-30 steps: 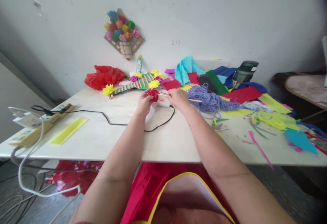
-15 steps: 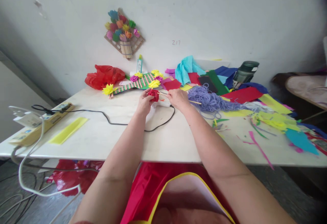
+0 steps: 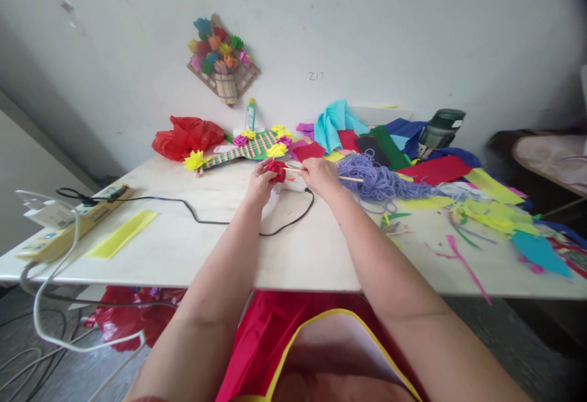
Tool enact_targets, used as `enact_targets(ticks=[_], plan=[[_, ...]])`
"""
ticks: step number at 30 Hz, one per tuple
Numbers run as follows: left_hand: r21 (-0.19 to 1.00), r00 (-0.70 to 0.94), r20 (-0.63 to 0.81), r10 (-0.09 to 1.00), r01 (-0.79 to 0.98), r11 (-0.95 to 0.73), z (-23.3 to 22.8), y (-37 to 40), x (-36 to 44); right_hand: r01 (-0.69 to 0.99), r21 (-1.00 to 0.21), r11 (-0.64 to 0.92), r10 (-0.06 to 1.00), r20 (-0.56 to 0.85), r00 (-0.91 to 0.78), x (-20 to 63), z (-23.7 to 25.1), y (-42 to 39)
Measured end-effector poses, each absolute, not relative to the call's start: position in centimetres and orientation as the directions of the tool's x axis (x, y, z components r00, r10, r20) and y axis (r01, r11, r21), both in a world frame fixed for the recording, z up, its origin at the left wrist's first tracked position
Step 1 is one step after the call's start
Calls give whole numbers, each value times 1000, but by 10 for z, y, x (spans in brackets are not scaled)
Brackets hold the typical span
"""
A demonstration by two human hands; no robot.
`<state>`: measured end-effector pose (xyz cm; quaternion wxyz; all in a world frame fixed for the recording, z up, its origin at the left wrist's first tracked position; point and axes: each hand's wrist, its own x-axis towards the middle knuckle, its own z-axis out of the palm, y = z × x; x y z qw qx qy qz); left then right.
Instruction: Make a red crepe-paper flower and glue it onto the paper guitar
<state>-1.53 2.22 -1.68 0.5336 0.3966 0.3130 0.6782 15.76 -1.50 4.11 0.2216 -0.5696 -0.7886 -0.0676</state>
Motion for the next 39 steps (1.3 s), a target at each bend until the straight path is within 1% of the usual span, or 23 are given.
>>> enact_targets(ticks=[12, 17, 20, 23, 31, 36, 39], plan=[[851, -119, 201, 972, -471, -234, -16, 21, -14, 926, -150, 346, 867, 430, -254, 157, 41, -17], [847, -127, 199, 972, -476, -235, -17, 22, -14, 937, -131, 323, 883, 399, -248, 155, 42, -17], [848, -103, 210, 972, -476, -233, -17, 21, -14, 943, -121, 309, 896, 371, -246, 152, 42, -18], [847, -56, 229, 972, -481, -227, -17, 20, -14, 938, -145, 313, 899, 365, -244, 151, 40, -17], [865, -9, 253, 967, -446, -230, -17, 17, -14, 924, -228, 308, 892, 406, -197, 153, 38, -15], [882, 31, 259, 965, -414, -224, -15, 15, -14, 916, -231, 328, 874, 443, -201, 152, 36, -14], [885, 36, 267, 963, -405, -230, -15, 14, -14, 906, -214, 366, 857, 457, -238, 153, 35, -13]])
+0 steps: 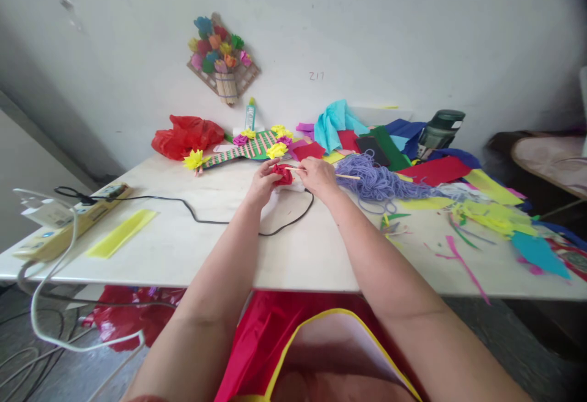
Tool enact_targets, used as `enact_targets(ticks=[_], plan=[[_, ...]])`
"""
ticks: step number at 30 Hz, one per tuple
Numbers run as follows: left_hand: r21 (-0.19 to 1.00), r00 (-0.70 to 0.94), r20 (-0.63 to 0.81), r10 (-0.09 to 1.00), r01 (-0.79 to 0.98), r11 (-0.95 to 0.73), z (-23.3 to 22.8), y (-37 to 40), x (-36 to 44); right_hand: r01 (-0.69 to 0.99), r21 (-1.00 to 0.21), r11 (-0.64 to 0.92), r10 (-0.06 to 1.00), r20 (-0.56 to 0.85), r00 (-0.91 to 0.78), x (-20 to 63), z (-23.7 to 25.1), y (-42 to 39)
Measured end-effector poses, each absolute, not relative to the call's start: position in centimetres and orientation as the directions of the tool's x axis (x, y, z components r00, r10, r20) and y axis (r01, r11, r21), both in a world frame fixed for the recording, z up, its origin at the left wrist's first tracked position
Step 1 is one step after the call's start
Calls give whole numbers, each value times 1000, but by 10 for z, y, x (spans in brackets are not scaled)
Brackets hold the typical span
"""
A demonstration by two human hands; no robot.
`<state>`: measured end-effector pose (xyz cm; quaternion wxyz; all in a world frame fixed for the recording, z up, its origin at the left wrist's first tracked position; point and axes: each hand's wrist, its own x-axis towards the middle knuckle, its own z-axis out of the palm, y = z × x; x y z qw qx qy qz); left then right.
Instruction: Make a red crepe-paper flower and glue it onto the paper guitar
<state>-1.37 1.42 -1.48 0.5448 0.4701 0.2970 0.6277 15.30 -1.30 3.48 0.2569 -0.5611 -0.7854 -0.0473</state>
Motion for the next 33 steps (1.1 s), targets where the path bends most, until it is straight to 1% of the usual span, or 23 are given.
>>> enact_targets(ticks=[2, 5, 9, 17, 23, 29, 33], plan=[[889, 33, 267, 963, -395, -233, -15, 14, -14, 896, -196, 398, 849, 448, -279, 154, 35, -12], [898, 27, 261, 965, -374, -232, -15, 15, -15, 893, -175, 415, 860, 396, -322, 157, 37, -10], [909, 20, 269, 963, -336, -247, -15, 15, -16, 907, -178, 382, 885, 352, -304, 160, 38, -8], [925, 43, 277, 960, -284, -254, -14, 13, -14, 924, -133, 358, 873, 400, -281, 159, 40, -13], [925, 50, 252, 966, -308, -225, -14, 14, -15, 907, -185, 379, 863, 423, -274, 158, 39, -15], [929, 52, 213, 976, -320, -186, -13, 13, -14, 901, -158, 403, 841, 451, -297, 158, 36, -12], [934, 57, 199, 978, -315, -172, -12, 11, -13, 895, -176, 409, 835, 467, -290, 159, 34, -8]])
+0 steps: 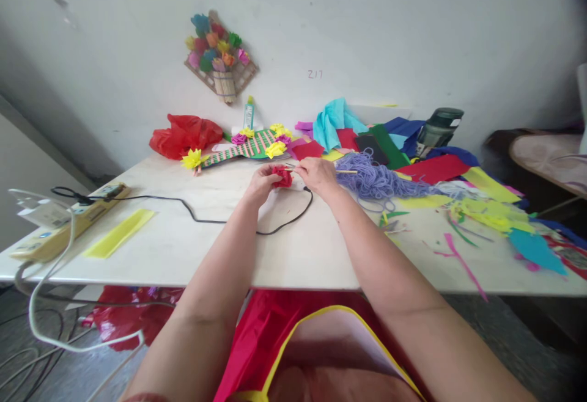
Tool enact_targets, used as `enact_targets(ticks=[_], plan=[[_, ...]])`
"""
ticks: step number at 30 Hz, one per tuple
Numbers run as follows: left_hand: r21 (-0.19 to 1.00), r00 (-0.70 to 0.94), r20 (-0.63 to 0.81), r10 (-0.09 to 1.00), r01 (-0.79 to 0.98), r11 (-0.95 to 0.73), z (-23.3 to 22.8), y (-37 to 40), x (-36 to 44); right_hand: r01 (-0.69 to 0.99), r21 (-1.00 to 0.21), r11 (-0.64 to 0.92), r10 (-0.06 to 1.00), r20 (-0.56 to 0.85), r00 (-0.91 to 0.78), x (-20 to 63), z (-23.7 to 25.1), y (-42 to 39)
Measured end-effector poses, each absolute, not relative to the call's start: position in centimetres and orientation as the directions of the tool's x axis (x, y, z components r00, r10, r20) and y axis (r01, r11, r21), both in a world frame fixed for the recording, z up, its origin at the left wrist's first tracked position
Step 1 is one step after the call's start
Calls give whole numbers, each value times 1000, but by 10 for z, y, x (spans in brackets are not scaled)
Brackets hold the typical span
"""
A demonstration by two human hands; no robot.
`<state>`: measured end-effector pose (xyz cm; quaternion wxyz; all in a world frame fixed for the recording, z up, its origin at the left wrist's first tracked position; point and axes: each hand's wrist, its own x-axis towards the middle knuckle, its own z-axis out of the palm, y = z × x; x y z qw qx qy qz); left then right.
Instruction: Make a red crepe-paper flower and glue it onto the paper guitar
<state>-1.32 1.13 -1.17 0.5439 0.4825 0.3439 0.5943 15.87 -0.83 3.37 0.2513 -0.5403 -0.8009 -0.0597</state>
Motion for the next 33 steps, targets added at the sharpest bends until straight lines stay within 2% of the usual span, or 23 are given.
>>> enact_targets(ticks=[5, 13, 19, 25, 33], plan=[[936, 63, 188, 980, -313, -159, -11, 11, -14, 878, -208, 430, 818, 502, -282, 160, 30, -5], [940, 75, 196, 978, -298, -166, -11, 13, -15, 859, -183, 477, 781, 537, -319, 158, 30, -5], [917, 33, 284, 958, -302, -261, -13, 14, -16, 874, -226, 431, 822, 498, -277, 157, 35, -10], [921, 30, 333, 943, -224, -318, -15, 15, -14, 898, -194, 395, 854, 438, -280, 158, 37, -11], [948, 42, 266, 963, -191, -254, -13, 11, -13, 898, -195, 394, 839, 476, -265, 157, 35, -11]])
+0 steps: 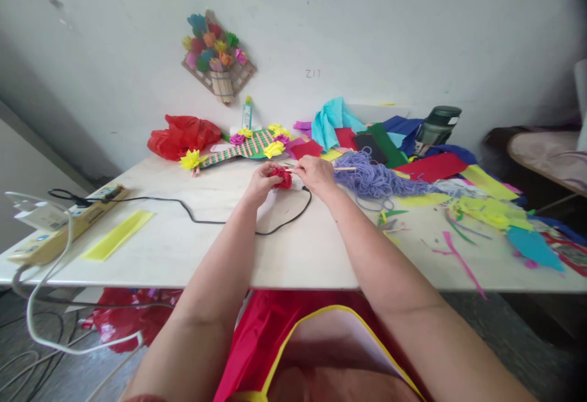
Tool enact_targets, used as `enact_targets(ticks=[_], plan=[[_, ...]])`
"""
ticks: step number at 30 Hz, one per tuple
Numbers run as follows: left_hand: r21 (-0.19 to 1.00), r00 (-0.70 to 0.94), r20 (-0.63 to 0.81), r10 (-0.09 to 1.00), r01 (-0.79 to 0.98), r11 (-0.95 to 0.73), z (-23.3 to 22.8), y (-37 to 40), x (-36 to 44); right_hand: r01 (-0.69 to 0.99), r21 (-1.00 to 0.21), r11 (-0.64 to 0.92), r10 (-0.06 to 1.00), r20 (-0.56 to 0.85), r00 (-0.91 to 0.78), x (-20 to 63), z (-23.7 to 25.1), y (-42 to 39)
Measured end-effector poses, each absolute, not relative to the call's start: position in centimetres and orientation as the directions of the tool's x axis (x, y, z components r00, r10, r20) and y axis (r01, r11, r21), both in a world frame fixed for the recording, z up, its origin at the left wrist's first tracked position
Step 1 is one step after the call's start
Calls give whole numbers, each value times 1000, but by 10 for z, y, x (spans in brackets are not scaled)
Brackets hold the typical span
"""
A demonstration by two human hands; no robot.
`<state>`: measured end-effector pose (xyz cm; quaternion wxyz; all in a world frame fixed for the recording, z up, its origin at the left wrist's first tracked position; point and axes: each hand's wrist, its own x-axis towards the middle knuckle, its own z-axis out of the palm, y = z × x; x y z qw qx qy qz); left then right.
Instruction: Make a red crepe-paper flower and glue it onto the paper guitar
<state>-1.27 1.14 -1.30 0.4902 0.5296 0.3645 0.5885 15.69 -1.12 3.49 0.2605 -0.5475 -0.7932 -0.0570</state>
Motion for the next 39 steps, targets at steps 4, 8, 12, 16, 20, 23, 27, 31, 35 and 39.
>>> enact_targets(ticks=[4, 8, 12, 16, 20, 23, 27, 31, 35, 39], plan=[[957, 52, 216, 975, -207, -202, -11, 9, -13, 884, -173, 434, 805, 515, -295, 157, 32, -9], [959, 71, 199, 977, -219, -180, -9, 7, -13, 876, -128, 465, 774, 539, -332, 157, 30, -6], [957, 86, 201, 976, -228, -177, -9, 7, -13, 867, -55, 495, 742, 545, -389, 155, 31, -8], [958, 74, 216, 974, -208, -197, -12, 11, -14, 865, -11, 502, 740, 524, -423, 153, 34, -13], [956, 63, 246, 967, -181, -232, -15, 13, -13, 885, -52, 464, 790, 476, -386, 153, 37, -15], [956, 69, 255, 965, -166, -241, -15, 14, -12, 896, -97, 434, 817, 461, -346, 155, 36, -13], [959, 77, 251, 965, -158, -236, -16, 14, -11, 897, -109, 429, 821, 461, -337, 155, 35, -12], [947, -17, 260, 966, -192, -258, -17, 17, -12, 899, -87, 429, 824, 447, -349, 153, 38, -15], [924, -83, 273, 958, -254, -286, -17, 18, -12, 898, -71, 433, 821, 441, -362, 152, 42, -18], [914, -86, 280, 956, -281, -292, -17, 17, -13, 896, -49, 442, 801, 471, -369, 153, 43, -19]])
